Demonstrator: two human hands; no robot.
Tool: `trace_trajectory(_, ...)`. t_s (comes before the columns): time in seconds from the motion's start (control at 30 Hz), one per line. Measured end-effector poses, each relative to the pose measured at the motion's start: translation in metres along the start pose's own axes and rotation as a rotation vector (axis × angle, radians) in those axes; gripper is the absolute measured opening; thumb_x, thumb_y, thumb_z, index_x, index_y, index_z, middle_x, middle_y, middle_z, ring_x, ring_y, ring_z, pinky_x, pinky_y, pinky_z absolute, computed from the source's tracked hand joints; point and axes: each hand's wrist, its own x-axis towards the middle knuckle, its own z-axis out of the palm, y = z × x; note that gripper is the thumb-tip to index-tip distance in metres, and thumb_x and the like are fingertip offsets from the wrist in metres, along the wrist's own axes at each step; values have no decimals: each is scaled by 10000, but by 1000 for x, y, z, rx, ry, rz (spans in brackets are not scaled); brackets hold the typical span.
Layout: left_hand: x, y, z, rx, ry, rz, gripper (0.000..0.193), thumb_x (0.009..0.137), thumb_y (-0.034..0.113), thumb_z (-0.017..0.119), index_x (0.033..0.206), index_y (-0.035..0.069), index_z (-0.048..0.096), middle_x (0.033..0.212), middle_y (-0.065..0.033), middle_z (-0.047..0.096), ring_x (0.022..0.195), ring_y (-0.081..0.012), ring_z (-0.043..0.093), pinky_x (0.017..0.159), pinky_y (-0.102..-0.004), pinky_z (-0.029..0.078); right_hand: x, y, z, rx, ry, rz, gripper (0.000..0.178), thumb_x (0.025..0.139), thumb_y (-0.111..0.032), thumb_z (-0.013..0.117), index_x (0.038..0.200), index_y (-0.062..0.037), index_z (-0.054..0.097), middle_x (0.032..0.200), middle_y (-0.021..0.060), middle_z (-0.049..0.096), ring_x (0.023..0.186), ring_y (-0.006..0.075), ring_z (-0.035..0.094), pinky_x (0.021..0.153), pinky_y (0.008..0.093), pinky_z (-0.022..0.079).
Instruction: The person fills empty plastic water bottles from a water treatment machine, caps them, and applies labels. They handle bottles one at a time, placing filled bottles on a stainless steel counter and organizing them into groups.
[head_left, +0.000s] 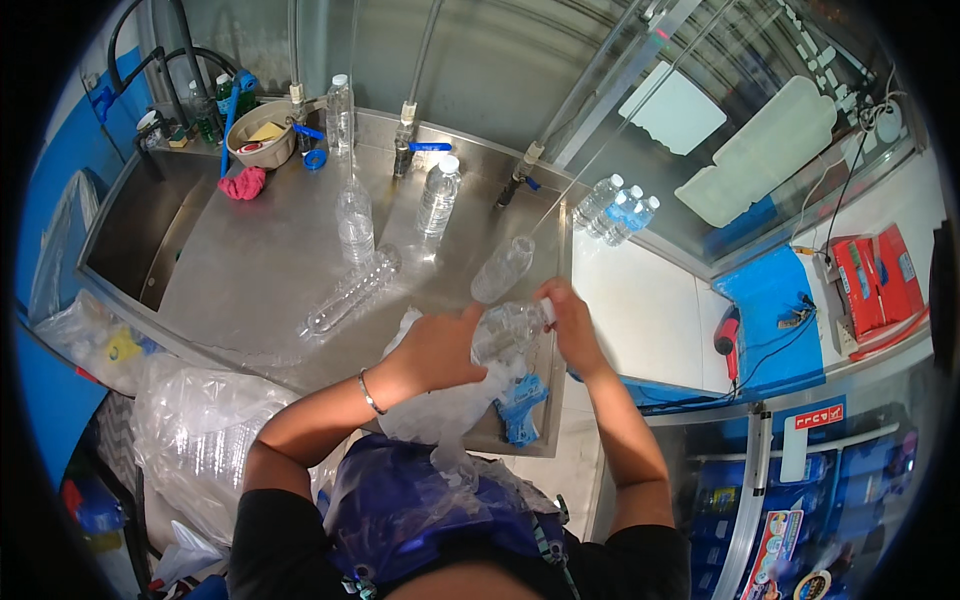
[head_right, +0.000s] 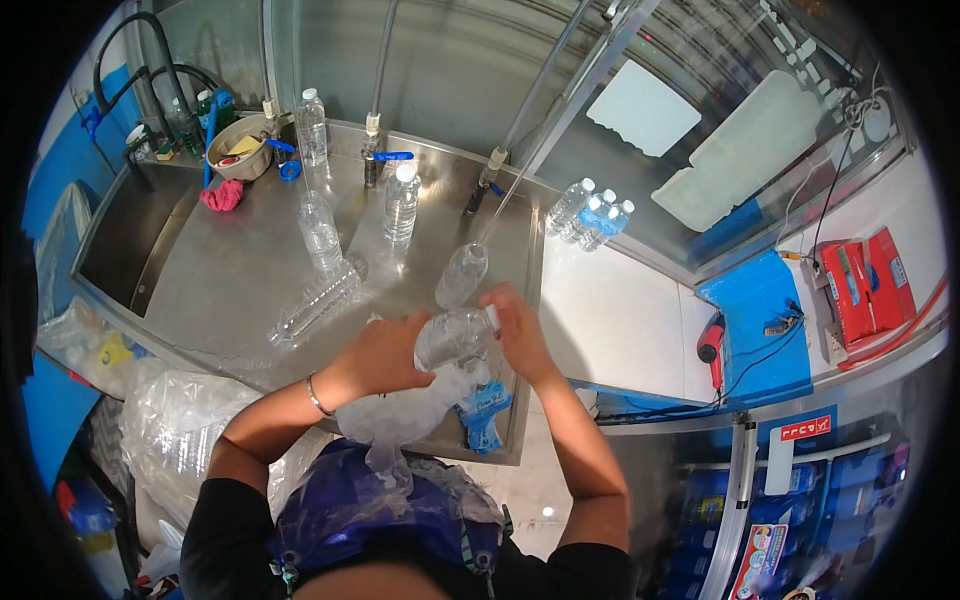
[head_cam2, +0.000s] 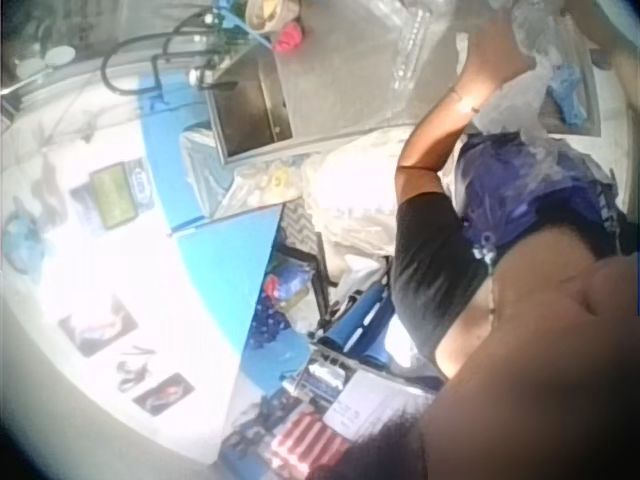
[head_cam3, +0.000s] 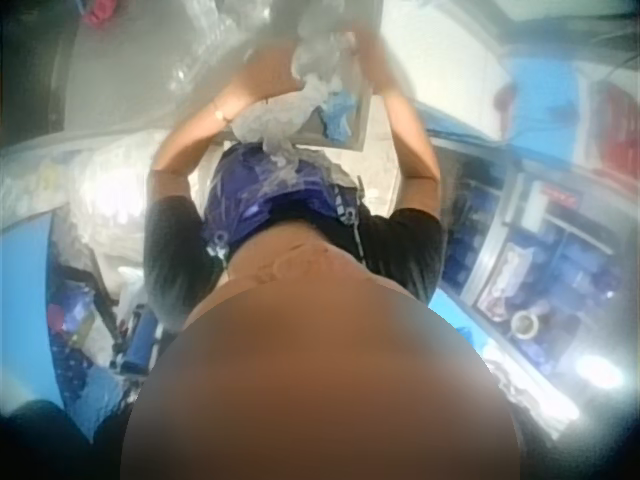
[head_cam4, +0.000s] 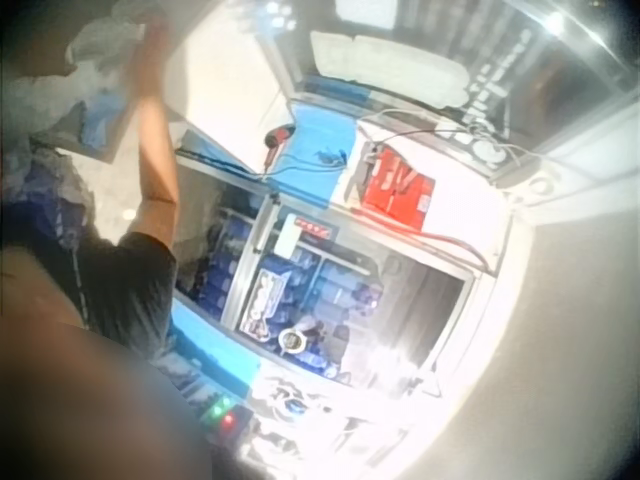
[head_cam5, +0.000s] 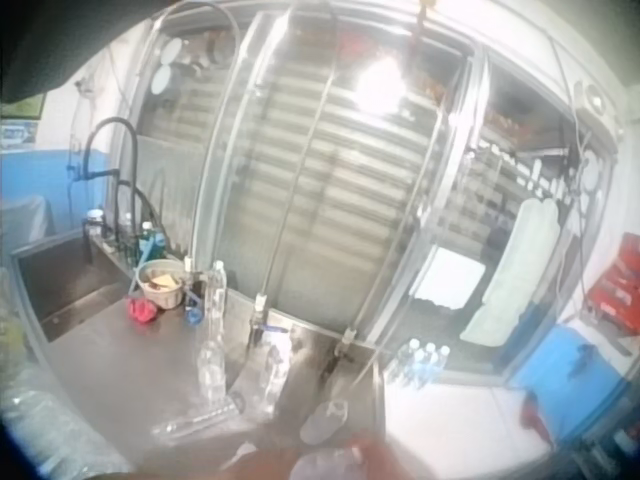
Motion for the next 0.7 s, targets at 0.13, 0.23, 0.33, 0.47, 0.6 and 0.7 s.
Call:
trace_trajectory(0.13, 36, -44, 24, -1, 449, 237, 861, 650, 417, 844, 1284, -30, 470, 1183, -273, 613, 1093, -398, 612, 941, -455, 482, -35, 43, -18, 25, 56, 179, 93, 926, -139, 613, 960, -55, 636, 849, 72, 570, 743, 197, 560, 726, 305, 463)
trace_trajectory(0.23, 68, -75, 33, -234, 535, 8, 850, 636, 313, 886, 1305, 5, 462, 1249, -220, 598, 1161, -363, 585, 958, -421, 470, -75, 82, -20, -461, -279, -21, 162, 817, -135, 730, 973, -99, 709, 899, 53, 597, 801, 234, 593, 781, 350, 470)
trace_trajectory(0.33, 91, -96, 39, -395, 597, 48, 814, 627, 196, 891, 1291, -9, 469, 1225, -238, 584, 1144, -388, 568, 957, -433, 465, -108, 112, -14, -601, -308, -150, 221, 741, -140, 774, 960, -137, 746, 937, 47, 612, 848, 249, 601, 821, 380, 465)
trace_trajectory(0.47, 100, -110, 54, -368, 685, 82, 771, 619, 124, 888, 1260, -12, 480, 1176, -242, 588, 1096, -416, 574, 904, -437, 488, -126, 134, -4, -605, -169, -110, 245, 721, -138, 780, 965, -153, 768, 907, 52, 608, 859, 251, 599, 810, 374, 468)
trace_trajectory(0.6, 86, -109, 45, -116, 560, -76, 692, 665, 231, 871, 1218, -24, 543, 1199, -217, 586, 1069, -414, 587, 871, -454, 499, -127, 128, -4, -442, -34, -34, 182, 749, -88, 765, 927, -127, 772, 878, 69, 614, 841, 242, 606, 750, 351, 482)
trace_trajectory(0.7, 57, -94, 26, 125, -59, -308, 640, 724, 379, 823, 1161, -31, 600, 1221, -221, 590, 1068, -408, 594, 878, -463, 502, -118, 102, -7, -396, 169, 30, 167, 787, -40, 726, 937, -102, 766, 834, 92, 620, 790, 235, 611, 706, 322, 486)
